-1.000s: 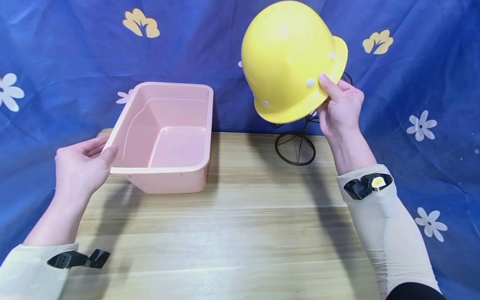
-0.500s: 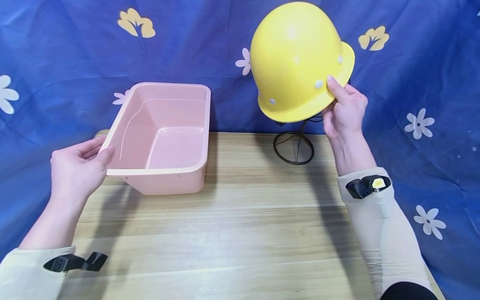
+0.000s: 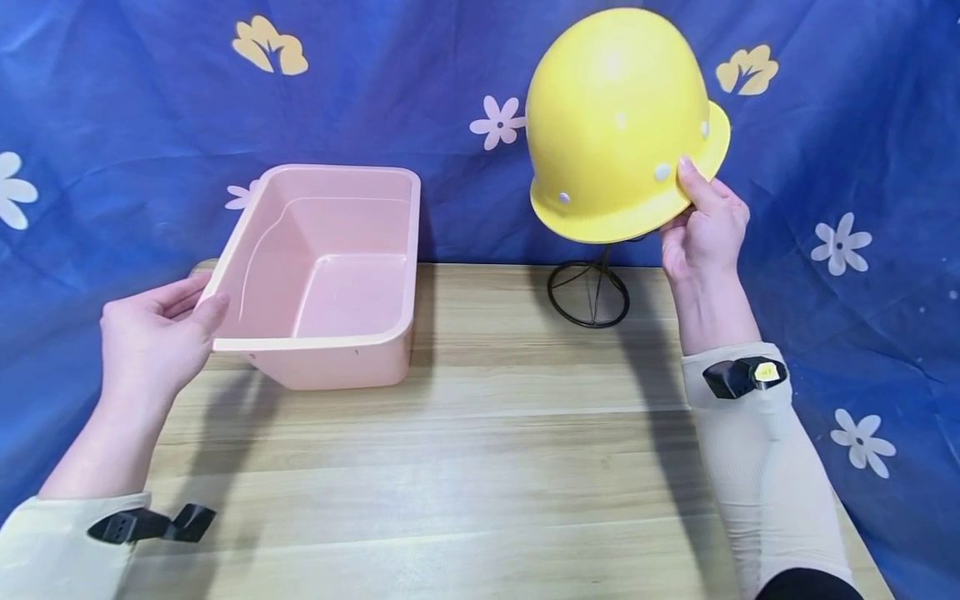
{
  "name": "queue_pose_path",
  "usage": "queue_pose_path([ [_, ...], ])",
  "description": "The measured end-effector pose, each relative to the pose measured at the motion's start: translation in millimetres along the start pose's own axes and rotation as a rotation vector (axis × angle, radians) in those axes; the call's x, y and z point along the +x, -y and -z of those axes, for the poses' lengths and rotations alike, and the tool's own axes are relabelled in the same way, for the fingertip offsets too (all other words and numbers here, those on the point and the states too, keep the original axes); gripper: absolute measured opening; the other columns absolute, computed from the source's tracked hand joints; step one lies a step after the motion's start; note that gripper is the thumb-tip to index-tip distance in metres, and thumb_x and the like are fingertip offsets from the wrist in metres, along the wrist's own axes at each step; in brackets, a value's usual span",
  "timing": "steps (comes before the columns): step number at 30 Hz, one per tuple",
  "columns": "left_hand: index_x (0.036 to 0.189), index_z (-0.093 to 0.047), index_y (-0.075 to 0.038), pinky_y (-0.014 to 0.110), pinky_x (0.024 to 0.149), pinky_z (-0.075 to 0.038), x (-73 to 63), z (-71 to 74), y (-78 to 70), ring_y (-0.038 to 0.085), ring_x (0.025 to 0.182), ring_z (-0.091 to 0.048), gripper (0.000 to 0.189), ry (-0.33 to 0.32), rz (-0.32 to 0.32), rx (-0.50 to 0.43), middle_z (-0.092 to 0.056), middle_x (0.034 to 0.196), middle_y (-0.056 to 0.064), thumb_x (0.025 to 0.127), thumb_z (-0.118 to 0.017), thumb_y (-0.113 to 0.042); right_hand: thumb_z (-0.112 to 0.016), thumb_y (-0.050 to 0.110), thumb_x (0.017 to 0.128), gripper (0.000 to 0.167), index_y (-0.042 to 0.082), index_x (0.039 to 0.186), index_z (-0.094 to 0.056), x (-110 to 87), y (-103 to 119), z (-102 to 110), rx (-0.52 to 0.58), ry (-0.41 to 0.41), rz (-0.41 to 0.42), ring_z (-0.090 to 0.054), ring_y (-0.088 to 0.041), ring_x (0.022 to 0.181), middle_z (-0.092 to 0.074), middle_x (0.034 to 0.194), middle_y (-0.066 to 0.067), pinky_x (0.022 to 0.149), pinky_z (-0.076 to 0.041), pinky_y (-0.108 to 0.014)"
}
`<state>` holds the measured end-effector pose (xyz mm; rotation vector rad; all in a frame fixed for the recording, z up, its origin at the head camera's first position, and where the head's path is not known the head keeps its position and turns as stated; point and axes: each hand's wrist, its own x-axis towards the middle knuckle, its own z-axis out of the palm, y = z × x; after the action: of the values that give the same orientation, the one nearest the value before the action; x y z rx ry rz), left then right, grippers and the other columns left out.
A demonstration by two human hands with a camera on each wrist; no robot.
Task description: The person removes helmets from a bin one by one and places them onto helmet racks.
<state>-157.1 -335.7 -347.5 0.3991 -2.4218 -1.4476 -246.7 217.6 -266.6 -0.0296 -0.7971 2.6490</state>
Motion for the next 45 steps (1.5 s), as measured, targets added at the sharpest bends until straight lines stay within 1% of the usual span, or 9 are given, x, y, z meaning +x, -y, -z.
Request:
queue_pose_path([
  [5,0.144,-0.063,0.000,0.008,0.065,-0.053,-0.1,1.2,0.2,-0.021,0.080,-0.063,0.056,-0.007,0.003,0.004,-0.061,0.080,-0.043,0.097,-0.077,-0.026,-0.070,-0.014,0.094,0.033,-0.016,0.127,-0.068,0.4,2.1,7.4,0.030,-0.014,-0.005,-0.068,-0.037,0.122,-0.068,0.134,-0.025,0.095,-0.059,-0.044],
  [14,0.145,-0.064,-0.002,0.008,0.065,-0.053,-0.7,3.3,-0.5,-0.021,0.081,-0.062,0.056,-0.009,0.020,0.011,-0.060,0.079,-0.044,0.097,-0.078,-0.028,-0.069,-0.014,0.095,0.032,-0.016,0.127,-0.068,0.8,3.8,19.5,0.091,-0.069,-0.013,-0.069,-0.036,0.121,-0.067,0.136,-0.026,0.094,-0.059,-0.043],
  [23,0.145,-0.064,-0.002,0.008,0.065,-0.053,-1.9,3.7,-0.8,-0.021,0.080,-0.062,0.057,-0.015,0.025,0.015,-0.059,0.078,-0.044,0.097,-0.078,-0.028,-0.066,-0.014,0.097,0.033,-0.014,0.130,-0.066,2.0,3.2,31.8,0.146,-0.083,-0.036,-0.069,-0.035,0.121,-0.066,0.138,-0.024,0.095,-0.059,-0.044],
  [32,0.143,-0.064,0.001,0.008,0.067,-0.053,-2.2,3.1,-1.8,-0.020,0.081,-0.063,0.055,-0.010,-0.002,0.008,-0.059,0.078,-0.044,0.097,-0.076,-0.026,-0.064,-0.013,0.098,0.034,-0.014,0.132,-0.065,0.1,-0.3,41.4,0.183,-0.076,-0.029,-0.068,-0.034,0.123,-0.065,0.140,-0.025,0.098,-0.058,-0.043],
  [38,0.143,-0.064,0.000,0.007,0.069,-0.052,-0.4,3.9,-1.9,-0.022,0.081,-0.061,0.054,-0.005,0.003,0.030,-0.058,0.078,-0.044,0.098,-0.075,-0.028,-0.062,-0.013,0.099,0.038,-0.013,0.137,-0.061,-1.4,-2.7,46.3,0.239,-0.072,-0.032,-0.067,-0.033,0.125,-0.065,0.139,-0.025,0.100,-0.057,-0.042],
  [42,0.144,-0.064,0.000,0.007,0.069,-0.052,0.3,5.1,-1.4,-0.021,0.081,-0.062,0.055,-0.001,0.015,0.022,-0.059,0.078,-0.044,0.098,-0.076,-0.028,-0.058,-0.013,0.101,0.040,-0.013,0.141,-0.057,-3.0,-3.8,49.3,0.277,-0.059,-0.040,-0.066,-0.033,0.125,-0.066,0.136,-0.025,0.103,-0.055,-0.042],
  [45,0.144,-0.064,0.000,0.007,0.068,-0.053,0.6,5.6,-0.9,-0.021,0.082,-0.062,0.054,0.001,0.016,0.009,-0.062,0.082,-0.041,0.098,-0.076,-0.027,-0.057,-0.012,0.101,0.040,-0.012,0.142,-0.056,-4.4,-3.8,51.6,0.292,-0.063,-0.045,-0.068,-0.034,0.123,-0.067,0.133,-0.025,0.103,-0.055,-0.043],
])
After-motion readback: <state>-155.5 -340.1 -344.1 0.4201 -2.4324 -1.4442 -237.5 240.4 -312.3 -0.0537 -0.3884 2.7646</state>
